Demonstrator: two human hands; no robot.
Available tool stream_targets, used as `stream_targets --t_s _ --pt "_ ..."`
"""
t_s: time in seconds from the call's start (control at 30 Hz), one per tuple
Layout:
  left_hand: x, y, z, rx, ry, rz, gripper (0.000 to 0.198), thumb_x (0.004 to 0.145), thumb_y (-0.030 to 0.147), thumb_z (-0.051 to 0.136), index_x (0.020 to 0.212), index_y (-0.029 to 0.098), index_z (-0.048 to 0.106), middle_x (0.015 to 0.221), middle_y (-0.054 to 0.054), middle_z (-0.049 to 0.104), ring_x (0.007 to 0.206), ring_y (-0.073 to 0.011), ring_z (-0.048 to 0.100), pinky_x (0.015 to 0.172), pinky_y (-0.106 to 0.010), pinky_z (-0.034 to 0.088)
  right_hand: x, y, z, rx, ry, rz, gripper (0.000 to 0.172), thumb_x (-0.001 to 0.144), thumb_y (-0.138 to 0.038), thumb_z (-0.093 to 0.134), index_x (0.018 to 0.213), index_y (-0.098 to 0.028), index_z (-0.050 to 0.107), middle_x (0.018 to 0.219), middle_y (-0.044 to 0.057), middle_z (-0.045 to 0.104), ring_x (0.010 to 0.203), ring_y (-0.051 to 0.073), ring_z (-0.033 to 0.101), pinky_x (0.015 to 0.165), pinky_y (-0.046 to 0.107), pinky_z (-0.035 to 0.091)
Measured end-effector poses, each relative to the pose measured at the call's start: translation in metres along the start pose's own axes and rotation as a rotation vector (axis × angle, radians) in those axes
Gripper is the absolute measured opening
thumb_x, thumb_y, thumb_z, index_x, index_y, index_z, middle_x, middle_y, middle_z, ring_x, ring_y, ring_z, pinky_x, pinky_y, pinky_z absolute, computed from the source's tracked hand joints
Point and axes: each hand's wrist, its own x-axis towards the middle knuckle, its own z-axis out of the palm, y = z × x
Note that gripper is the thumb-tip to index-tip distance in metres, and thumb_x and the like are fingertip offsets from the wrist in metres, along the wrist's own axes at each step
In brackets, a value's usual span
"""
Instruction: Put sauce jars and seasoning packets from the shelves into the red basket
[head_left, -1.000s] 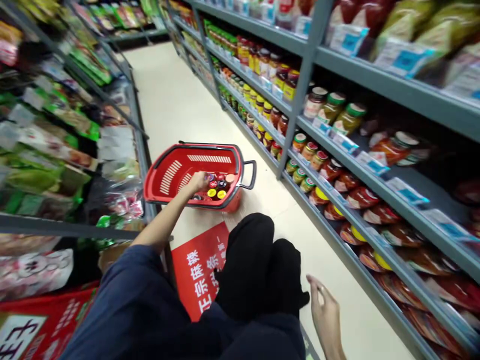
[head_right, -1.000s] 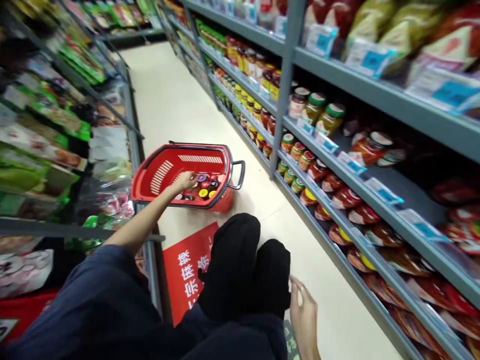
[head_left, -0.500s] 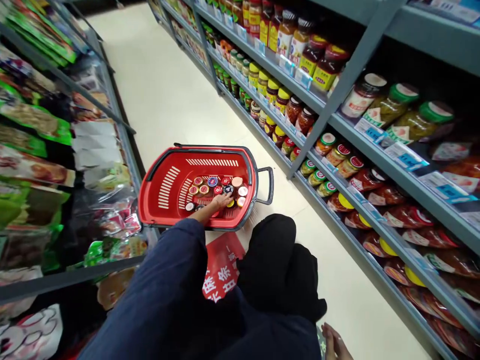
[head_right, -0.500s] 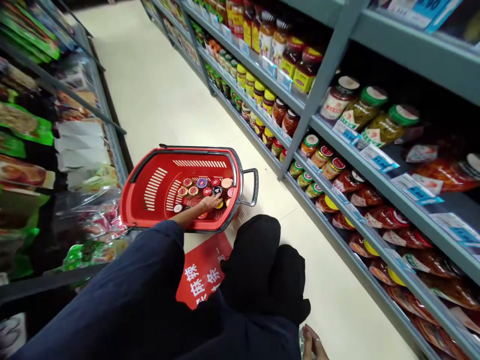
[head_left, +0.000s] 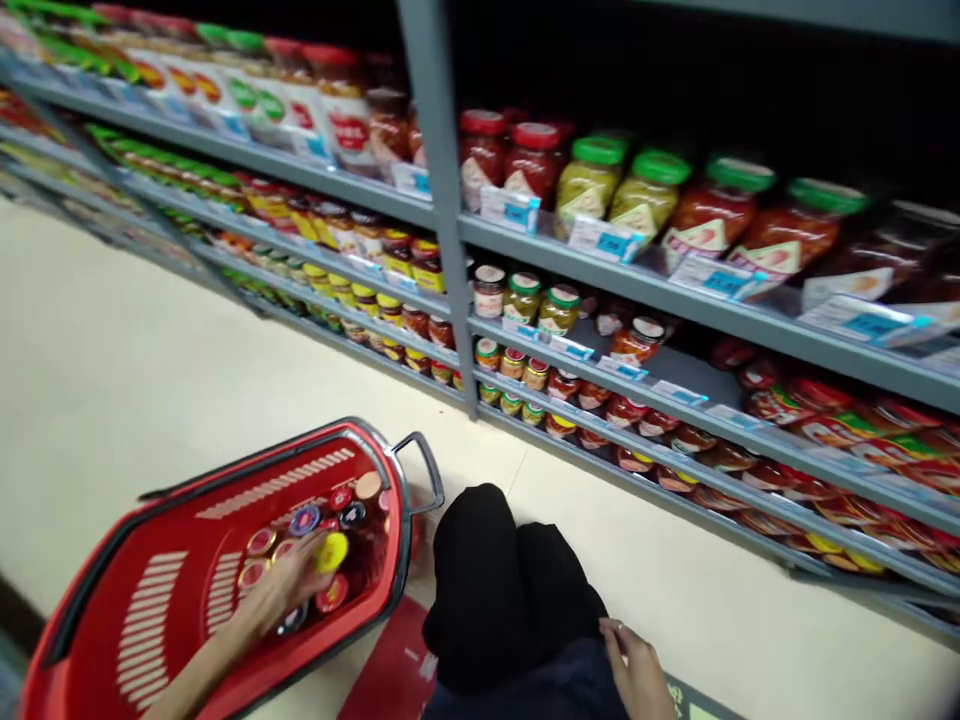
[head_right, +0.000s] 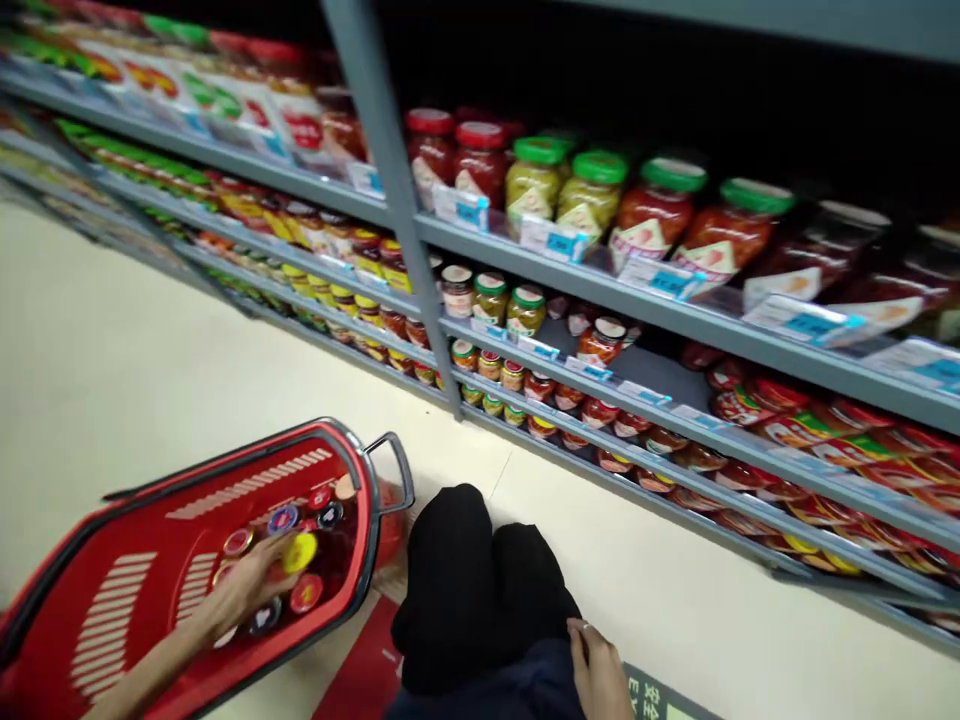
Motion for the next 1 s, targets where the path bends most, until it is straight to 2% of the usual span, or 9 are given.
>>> stream_targets --t_s 0.1,0.23,0.4,0.5,0.63,0.73,0.87,0.93,1.0 --pt "-0.006 0.015 -0.033 0.015 0.09 -0.127 0.036 0.046 0.046 0.082 0.08 0.043 0.074 0.087 0.006 0.079 0.084 -0.0369 0.075 0.078 -0.056 0.063 0.014 -0.028 0.01 0.056 -0.012 -0.066 0.043 0.088 -0.06 0.058 0.095 -0.025 0.082 0.099 0.008 0.082 0.098 0.034 0.078 0.094 0.047 0.062" --pt "0.007 0.11 -0.048 -0.138 0.203 -0.277 0.047 0.053 0.044 0.084 0.099 0.04 0.075 0.101 0.004 0.078 0.094 -0.0351 0.074 0.085 -0.052 0.063 0.04 -0.12 0.011 0.196 -0.166 -0.138 0.048 0.095 -0.06 0.053 0.107 -0.022 0.079 0.108 0.011 0.08 0.104 0.031 0.076 0.099 0.049 0.059" --pt "0.071 0.248 0.039 -0.936 0.131 -0.211 0.066 0.054 0.071 0.079 0.095 0.019 0.078 0.091 -0.009 0.079 0.098 -0.035 0.074 0.09 -0.046 0.06 0.074 -0.269 -0.012 0.632 -0.423 -0.336 0.055 0.099 -0.06 0.051 0.134 -0.02 0.063 0.129 0.014 0.072 0.109 0.027 0.074 0.102 0.05 0.057" --pt "0.097 0.293 0.09 -1.266 -0.174 -0.054 0.074 0.056 0.072 0.083 0.106 0.017 0.078 0.107 -0.014 0.078 0.112 -0.0374 0.07 0.098 -0.045 0.056 0.076 -0.312 -0.021 0.806 -0.52 -0.375 0.062 0.098 -0.064 0.049 0.145 -0.023 0.052 0.137 0.013 0.067 0.117 0.027 0.07 0.101 0.048 0.058" --pt "0.086 0.318 0.113 -1.308 -0.399 0.005 0.063 0.072 0.055 0.085 0.123 0.021 0.073 0.13 -0.013 0.071 0.131 -0.0338 0.06 0.114 -0.042 0.045 0.053 -0.308 -0.014 0.771 -0.247 -0.398 0.054 0.094 -0.054 0.064 0.138 -0.023 0.054 0.144 0.011 0.061 0.133 0.027 0.059 0.114 0.049 0.048" --pt "0.057 0.323 0.12 -1.296 -0.42 -0.057 0.052 0.084 0.057 0.074 0.124 0.024 0.07 0.137 -0.011 0.067 0.136 -0.0303 0.056 0.116 -0.043 0.043 0.035 -0.29 -0.003 0.71 0.135 -0.486 0.059 0.088 -0.043 0.075 0.138 -0.025 0.048 0.144 0.013 0.056 0.133 0.028 0.058 0.113 0.05 0.05" --pt "0.014 0.333 0.129 -1.441 -0.495 -0.1 0.065 0.081 0.071 0.068 0.128 0.025 0.066 0.141 -0.013 0.063 0.136 -0.0317 0.056 0.109 -0.045 0.051 0.023 -0.27 0.003 0.287 0.68 -0.783 0.055 0.083 -0.019 0.076 0.13 -0.033 0.052 0.138 0.011 0.05 0.133 0.031 0.054 0.108 0.057 0.052" --pt "0.002 0.338 0.131 -1.51 -0.502 -0.166 0.069 0.076 0.073 0.072 0.125 0.025 0.065 0.136 -0.014 0.067 0.132 -0.0319 0.059 0.106 -0.044 0.053 0.017 -0.263 0.002 0.057 0.702 -0.978 0.054 0.081 -0.011 0.072 0.127 -0.036 0.056 0.134 0.009 0.051 0.133 0.033 0.053 0.106 0.061 0.052" --pt "0.0 0.339 0.13 -1.525 -0.479 -0.282 0.068 0.074 0.073 0.074 0.117 0.021 0.066 0.127 -0.015 0.071 0.126 -0.0322 0.064 0.101 -0.043 0.056 0.009 -0.258 -0.001 -0.046 0.551 -1.082 0.059 0.08 -0.011 0.071 0.131 -0.037 0.056 0.134 0.009 0.053 0.131 0.033 0.054 0.106 0.062 0.052"
